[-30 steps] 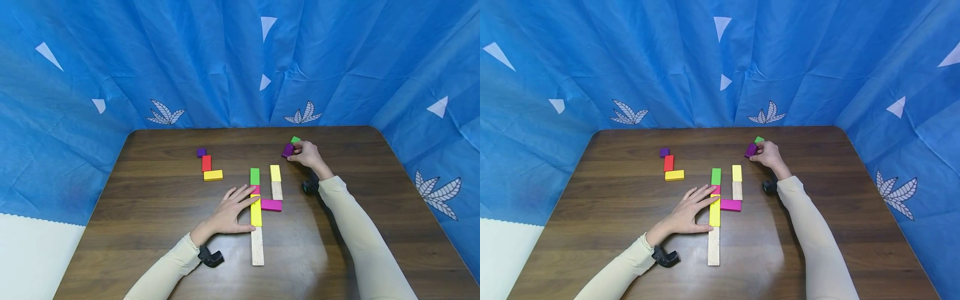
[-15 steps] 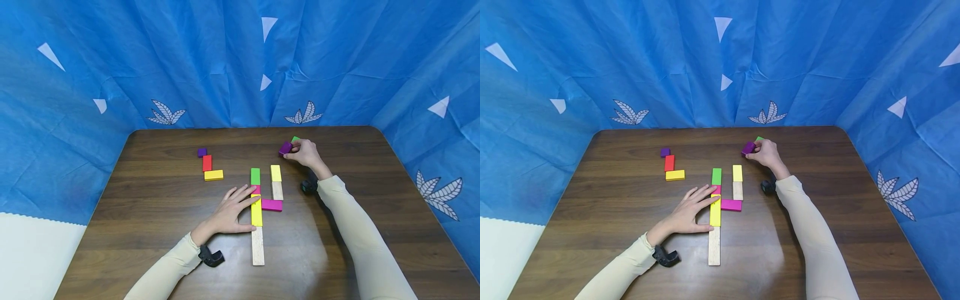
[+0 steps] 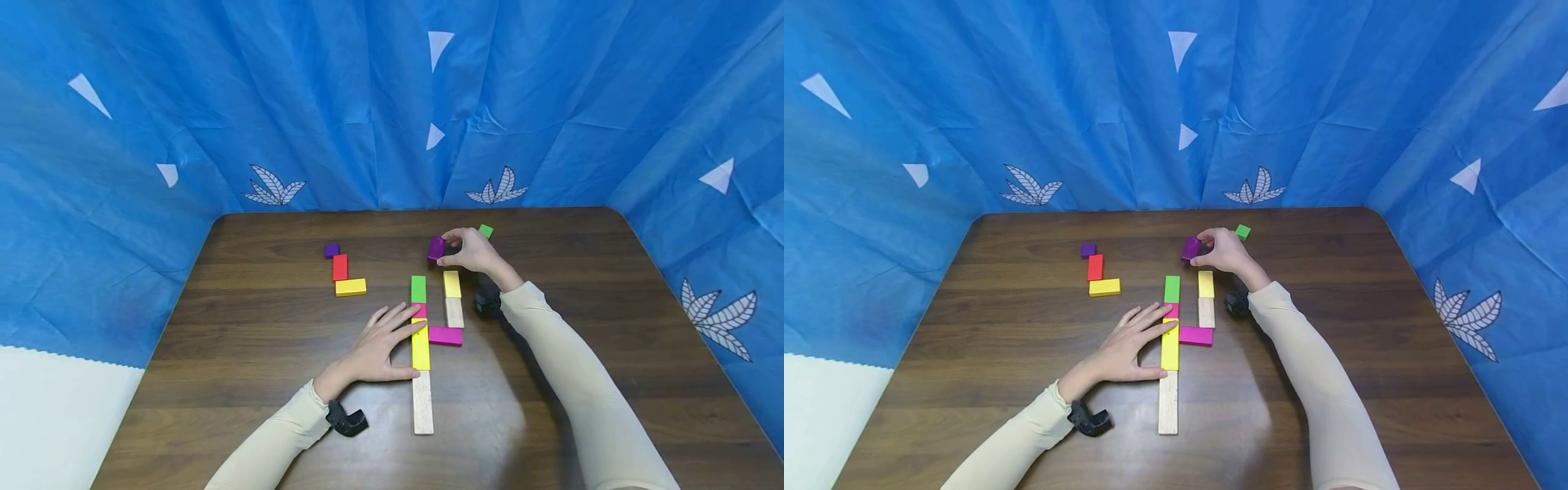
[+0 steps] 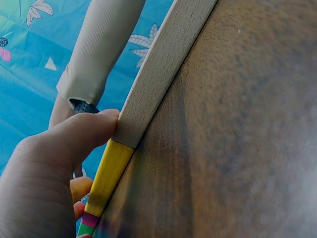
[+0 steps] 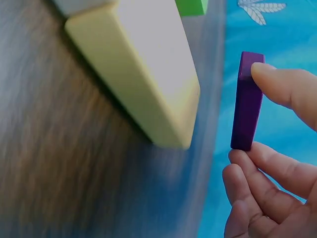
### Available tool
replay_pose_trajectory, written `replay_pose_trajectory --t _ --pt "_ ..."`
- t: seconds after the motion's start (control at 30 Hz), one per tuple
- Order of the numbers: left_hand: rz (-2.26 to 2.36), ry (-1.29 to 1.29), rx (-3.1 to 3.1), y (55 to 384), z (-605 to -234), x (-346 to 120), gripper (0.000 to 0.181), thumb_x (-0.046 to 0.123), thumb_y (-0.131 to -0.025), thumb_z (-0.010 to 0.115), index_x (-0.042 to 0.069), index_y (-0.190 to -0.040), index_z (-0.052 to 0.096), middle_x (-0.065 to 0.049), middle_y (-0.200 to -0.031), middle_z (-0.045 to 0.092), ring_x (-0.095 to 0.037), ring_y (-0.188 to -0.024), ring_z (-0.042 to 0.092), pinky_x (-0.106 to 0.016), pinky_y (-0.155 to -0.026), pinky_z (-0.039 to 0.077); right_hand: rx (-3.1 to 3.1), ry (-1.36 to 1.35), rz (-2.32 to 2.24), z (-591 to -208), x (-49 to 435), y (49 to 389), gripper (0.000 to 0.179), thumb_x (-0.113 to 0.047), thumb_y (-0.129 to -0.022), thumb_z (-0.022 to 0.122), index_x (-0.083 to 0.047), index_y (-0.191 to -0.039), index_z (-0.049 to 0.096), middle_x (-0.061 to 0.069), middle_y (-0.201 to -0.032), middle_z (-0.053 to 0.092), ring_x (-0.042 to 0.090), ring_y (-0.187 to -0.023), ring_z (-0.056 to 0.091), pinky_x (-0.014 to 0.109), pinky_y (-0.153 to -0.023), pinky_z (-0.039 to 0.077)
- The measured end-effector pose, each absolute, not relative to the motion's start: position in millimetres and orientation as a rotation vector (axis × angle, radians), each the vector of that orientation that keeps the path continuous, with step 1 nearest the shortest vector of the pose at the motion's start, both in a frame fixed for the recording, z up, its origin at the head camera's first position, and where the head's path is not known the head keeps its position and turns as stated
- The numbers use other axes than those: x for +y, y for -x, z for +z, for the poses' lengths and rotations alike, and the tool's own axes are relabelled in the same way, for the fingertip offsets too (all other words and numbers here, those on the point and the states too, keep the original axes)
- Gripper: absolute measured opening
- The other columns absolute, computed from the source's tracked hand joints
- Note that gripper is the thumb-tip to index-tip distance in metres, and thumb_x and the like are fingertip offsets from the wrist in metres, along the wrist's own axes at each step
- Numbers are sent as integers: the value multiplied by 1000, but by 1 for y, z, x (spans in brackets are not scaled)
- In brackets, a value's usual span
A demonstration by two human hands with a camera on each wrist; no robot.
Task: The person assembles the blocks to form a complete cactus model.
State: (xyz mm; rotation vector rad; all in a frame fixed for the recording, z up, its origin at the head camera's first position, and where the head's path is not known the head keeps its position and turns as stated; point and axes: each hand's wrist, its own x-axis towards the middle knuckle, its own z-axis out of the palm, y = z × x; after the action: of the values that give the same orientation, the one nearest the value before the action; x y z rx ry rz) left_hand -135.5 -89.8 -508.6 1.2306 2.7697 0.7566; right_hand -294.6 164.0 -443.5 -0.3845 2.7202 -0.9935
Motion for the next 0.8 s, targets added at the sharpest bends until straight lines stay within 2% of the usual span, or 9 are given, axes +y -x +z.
replay_pose_trajectory --t 0.43,0.8 --pt "763 -1228 2772 135 -510 -90 84 60 -79 67 21 -150 41 -2 -163 24 -31 -150 21 -58 -118 17 2656 540 -921 -452 147 296 60 -24 -77 82 1 -127 61 19 -121 64 33 -112 59 46 -94 52" --pt "760 -1227 2763 135 -509 -90 83 61 -80 66 22 -150 41 -1 -163 24 -30 -150 21 -58 -118 17 2617 569 -900 -459 140 298 57 -24 -76 84 0 -124 63 18 -119 66 31 -110 60 44 -97 52"
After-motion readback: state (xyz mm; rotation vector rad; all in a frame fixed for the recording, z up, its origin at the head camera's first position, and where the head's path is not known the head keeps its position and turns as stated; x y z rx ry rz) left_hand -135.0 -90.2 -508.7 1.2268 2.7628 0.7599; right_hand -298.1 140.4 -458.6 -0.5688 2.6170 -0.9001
